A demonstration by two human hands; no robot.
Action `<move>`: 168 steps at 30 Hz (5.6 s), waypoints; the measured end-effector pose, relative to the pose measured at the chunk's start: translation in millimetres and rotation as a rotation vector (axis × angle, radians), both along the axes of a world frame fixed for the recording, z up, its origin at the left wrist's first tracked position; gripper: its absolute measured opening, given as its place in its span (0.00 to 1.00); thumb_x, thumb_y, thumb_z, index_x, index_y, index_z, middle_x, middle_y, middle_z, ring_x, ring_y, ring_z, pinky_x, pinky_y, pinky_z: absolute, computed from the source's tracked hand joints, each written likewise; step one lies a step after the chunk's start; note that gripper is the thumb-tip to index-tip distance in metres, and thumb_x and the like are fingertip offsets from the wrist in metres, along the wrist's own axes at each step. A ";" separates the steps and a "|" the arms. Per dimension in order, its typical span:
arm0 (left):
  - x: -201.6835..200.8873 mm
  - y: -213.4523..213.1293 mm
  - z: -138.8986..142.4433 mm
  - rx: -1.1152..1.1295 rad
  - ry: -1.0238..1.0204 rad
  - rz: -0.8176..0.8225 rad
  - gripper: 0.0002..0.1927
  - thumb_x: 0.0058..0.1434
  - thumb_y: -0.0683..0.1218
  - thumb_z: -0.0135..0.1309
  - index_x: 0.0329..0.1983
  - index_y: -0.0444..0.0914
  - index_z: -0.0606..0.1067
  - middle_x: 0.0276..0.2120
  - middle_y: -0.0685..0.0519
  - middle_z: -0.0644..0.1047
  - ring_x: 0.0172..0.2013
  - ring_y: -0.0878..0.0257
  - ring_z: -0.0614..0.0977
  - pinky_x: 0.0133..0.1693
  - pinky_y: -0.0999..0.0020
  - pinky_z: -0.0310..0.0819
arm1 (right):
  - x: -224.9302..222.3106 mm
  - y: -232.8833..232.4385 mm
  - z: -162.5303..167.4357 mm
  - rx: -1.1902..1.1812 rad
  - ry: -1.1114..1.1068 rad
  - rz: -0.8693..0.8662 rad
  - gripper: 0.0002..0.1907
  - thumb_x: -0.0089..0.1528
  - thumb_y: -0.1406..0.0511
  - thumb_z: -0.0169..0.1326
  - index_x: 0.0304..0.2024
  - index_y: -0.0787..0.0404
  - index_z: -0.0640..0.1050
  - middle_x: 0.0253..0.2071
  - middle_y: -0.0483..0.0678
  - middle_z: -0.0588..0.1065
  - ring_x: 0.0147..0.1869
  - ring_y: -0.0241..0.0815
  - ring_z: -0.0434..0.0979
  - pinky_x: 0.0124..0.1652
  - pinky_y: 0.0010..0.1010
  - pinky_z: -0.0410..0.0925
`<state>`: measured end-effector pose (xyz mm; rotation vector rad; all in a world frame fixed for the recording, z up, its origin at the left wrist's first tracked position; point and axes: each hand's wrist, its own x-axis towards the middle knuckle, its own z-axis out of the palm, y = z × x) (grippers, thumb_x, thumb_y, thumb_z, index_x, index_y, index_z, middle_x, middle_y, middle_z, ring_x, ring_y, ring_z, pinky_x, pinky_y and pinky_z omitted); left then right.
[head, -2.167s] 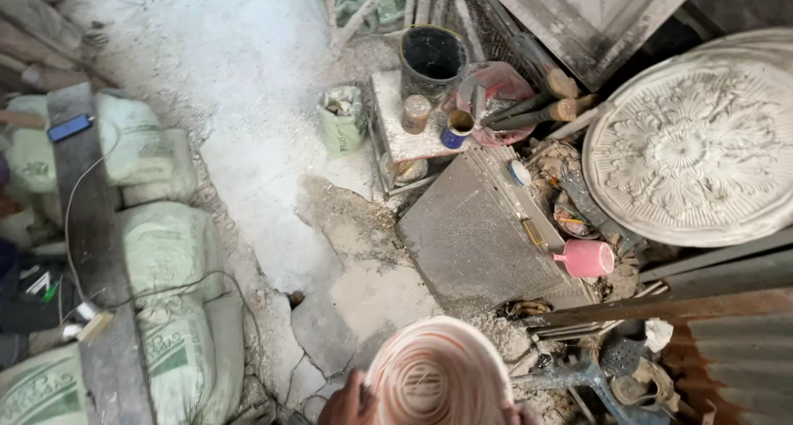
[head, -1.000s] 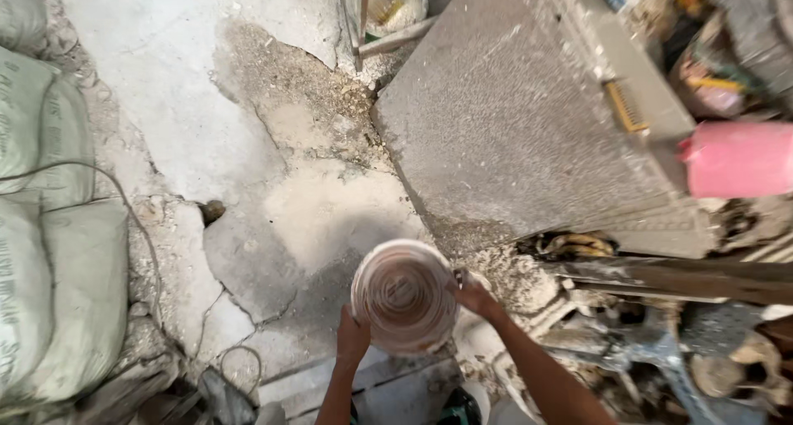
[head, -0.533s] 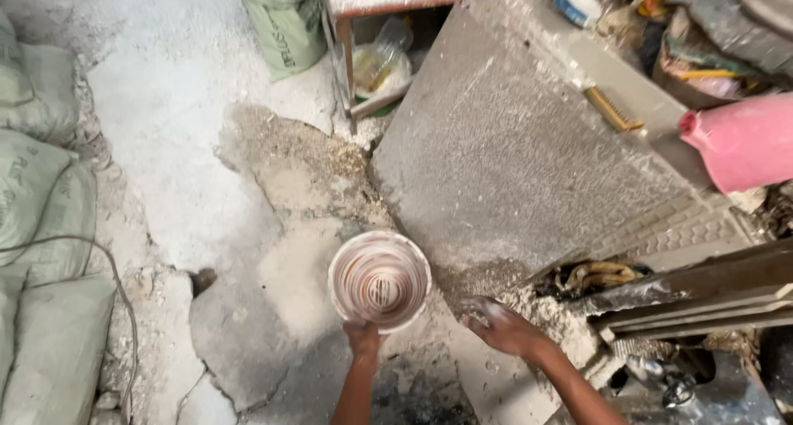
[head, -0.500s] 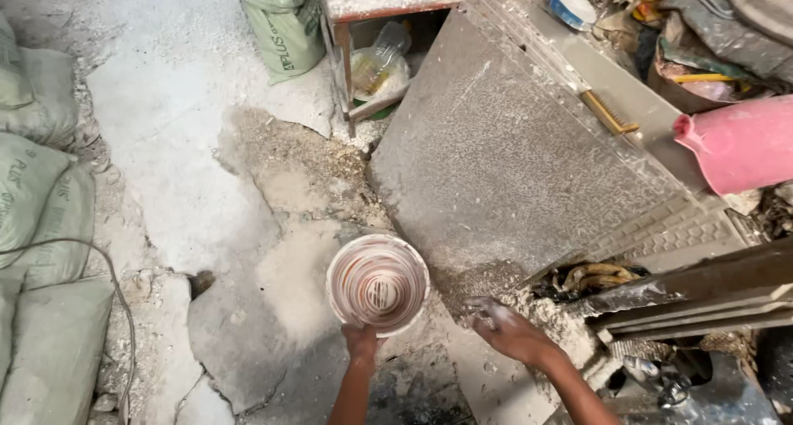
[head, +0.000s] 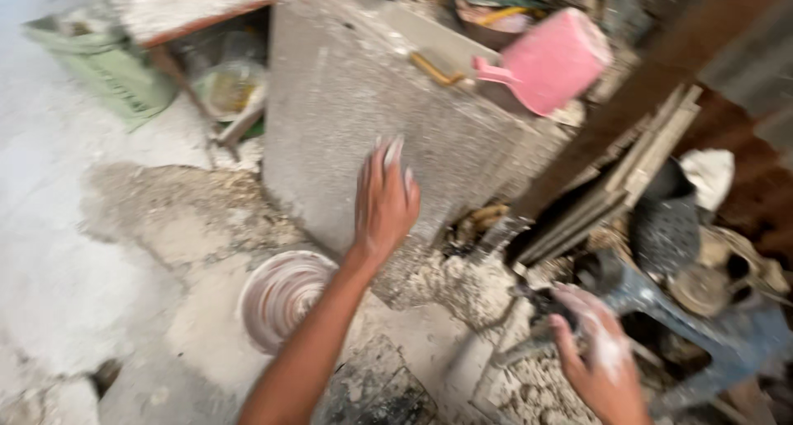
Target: The person brushes a long decorative molding with a paintbrush, then collects water in a bucket using a pink cup from a tap. They scoop white gypsum powder from a bag into the bucket and stir the mixture with their hand.
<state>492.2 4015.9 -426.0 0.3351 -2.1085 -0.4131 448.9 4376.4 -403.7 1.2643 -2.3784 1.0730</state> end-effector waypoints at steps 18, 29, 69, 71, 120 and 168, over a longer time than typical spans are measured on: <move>-131.3 31.4 81.5 -0.556 -0.568 0.235 0.27 0.76 0.39 0.43 0.77 0.38 0.56 0.41 0.47 0.74 0.38 0.56 0.75 0.43 0.57 0.66 | -11.4 8.2 -30.5 0.059 -0.163 0.011 0.21 0.64 0.63 0.55 0.59 0.57 0.74 0.67 0.52 0.69 0.69 0.56 0.69 0.64 0.55 0.65; 101.8 156.1 -35.5 0.858 -0.861 0.069 0.19 0.69 0.56 0.41 0.58 0.48 0.72 0.34 0.45 0.85 0.35 0.44 0.86 0.38 0.49 0.80 | -36.2 -31.0 -21.5 0.067 -0.019 -0.049 0.19 0.60 0.60 0.63 0.53 0.56 0.77 0.59 0.48 0.73 0.61 0.52 0.77 0.56 0.49 0.74; 72.7 179.2 -78.5 1.071 -0.776 -0.222 0.21 0.69 0.58 0.43 0.51 0.37 0.73 0.33 0.45 0.81 0.35 0.48 0.84 0.38 0.53 0.74 | -33.1 -53.2 -22.4 0.107 0.189 -0.251 0.09 0.61 0.61 0.62 0.41 0.58 0.84 0.30 0.52 0.80 0.25 0.52 0.79 0.23 0.39 0.70; 70.5 177.5 -70.1 1.103 -0.805 -0.190 0.22 0.69 0.59 0.42 0.51 0.39 0.74 0.28 0.46 0.80 0.31 0.51 0.83 0.36 0.55 0.73 | -31.7 -55.0 -20.7 0.094 0.189 -0.253 0.10 0.61 0.61 0.61 0.42 0.57 0.84 0.30 0.51 0.80 0.25 0.52 0.79 0.23 0.39 0.70; 66.4 178.2 -75.1 1.175 -0.775 -0.236 0.22 0.71 0.57 0.44 0.37 0.33 0.72 0.20 0.46 0.79 0.21 0.58 0.82 0.28 0.59 0.75 | -32.7 -50.3 -26.0 -0.008 0.154 -0.172 0.18 0.62 0.75 0.53 0.54 0.57 0.77 0.37 0.54 0.80 0.33 0.53 0.81 0.32 0.41 0.72; 71.6 171.8 -61.9 1.234 -0.828 -0.244 0.20 0.71 0.55 0.44 0.38 0.32 0.73 0.21 0.46 0.78 0.23 0.58 0.81 0.30 0.59 0.73 | -31.4 -45.1 -26.1 0.123 0.147 -0.131 0.19 0.60 0.74 0.52 0.53 0.55 0.78 0.35 0.50 0.73 0.30 0.52 0.76 0.29 0.43 0.68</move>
